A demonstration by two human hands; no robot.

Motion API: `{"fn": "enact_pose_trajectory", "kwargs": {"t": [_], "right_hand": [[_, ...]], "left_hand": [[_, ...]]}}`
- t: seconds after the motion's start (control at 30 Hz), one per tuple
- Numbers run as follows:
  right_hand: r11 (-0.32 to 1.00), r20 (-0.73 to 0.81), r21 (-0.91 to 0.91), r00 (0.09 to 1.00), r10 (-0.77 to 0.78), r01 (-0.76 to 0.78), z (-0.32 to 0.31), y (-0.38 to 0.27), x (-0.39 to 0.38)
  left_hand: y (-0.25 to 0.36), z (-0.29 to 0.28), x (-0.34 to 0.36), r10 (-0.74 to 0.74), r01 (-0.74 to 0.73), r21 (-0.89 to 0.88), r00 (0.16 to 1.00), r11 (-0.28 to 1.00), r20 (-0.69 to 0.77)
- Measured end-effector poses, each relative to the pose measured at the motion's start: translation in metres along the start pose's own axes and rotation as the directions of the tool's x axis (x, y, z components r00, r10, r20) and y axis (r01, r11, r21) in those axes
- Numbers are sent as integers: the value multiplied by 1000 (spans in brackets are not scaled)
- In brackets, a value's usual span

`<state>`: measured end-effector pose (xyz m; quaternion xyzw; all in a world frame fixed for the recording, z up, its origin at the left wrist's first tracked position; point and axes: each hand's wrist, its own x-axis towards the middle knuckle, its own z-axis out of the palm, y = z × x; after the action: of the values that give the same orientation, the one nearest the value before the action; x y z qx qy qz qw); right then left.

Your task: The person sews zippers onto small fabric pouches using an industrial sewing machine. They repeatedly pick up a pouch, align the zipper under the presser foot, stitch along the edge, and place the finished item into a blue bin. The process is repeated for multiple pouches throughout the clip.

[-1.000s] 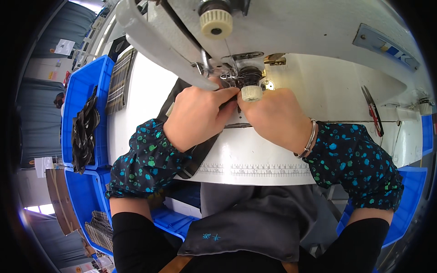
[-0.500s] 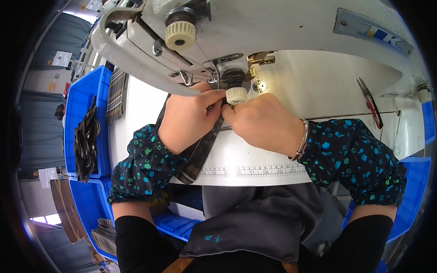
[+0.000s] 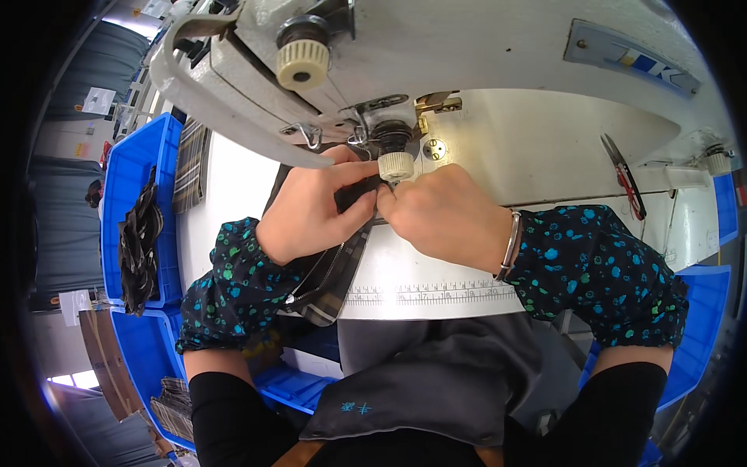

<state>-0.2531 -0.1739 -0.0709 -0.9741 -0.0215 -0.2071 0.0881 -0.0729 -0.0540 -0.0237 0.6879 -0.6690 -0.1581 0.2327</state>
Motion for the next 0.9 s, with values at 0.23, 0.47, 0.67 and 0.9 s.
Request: {"fn": "enact_pose_trajectory", "kwargs": {"t": [0.23,0.47,0.67,0.9], "right_hand": [[998,-19,-31,999,49,-49,-1,5,1],[999,-48,-32,998,37,-39,3,7,1],[995,-177,-76,983,47,-62,12,10,2],[997,-66,-63,997,47,-51,17,17,5]], "left_hand": [[4,8,-1,-67,67,-66,998,996,0],[-11,16,-7,-262,222,-310,960,924,-95],[-18,12,-5,-31,26,-28,978,999,-204],[-14,14,-5,111,-72,266,985,961,-135]]}}
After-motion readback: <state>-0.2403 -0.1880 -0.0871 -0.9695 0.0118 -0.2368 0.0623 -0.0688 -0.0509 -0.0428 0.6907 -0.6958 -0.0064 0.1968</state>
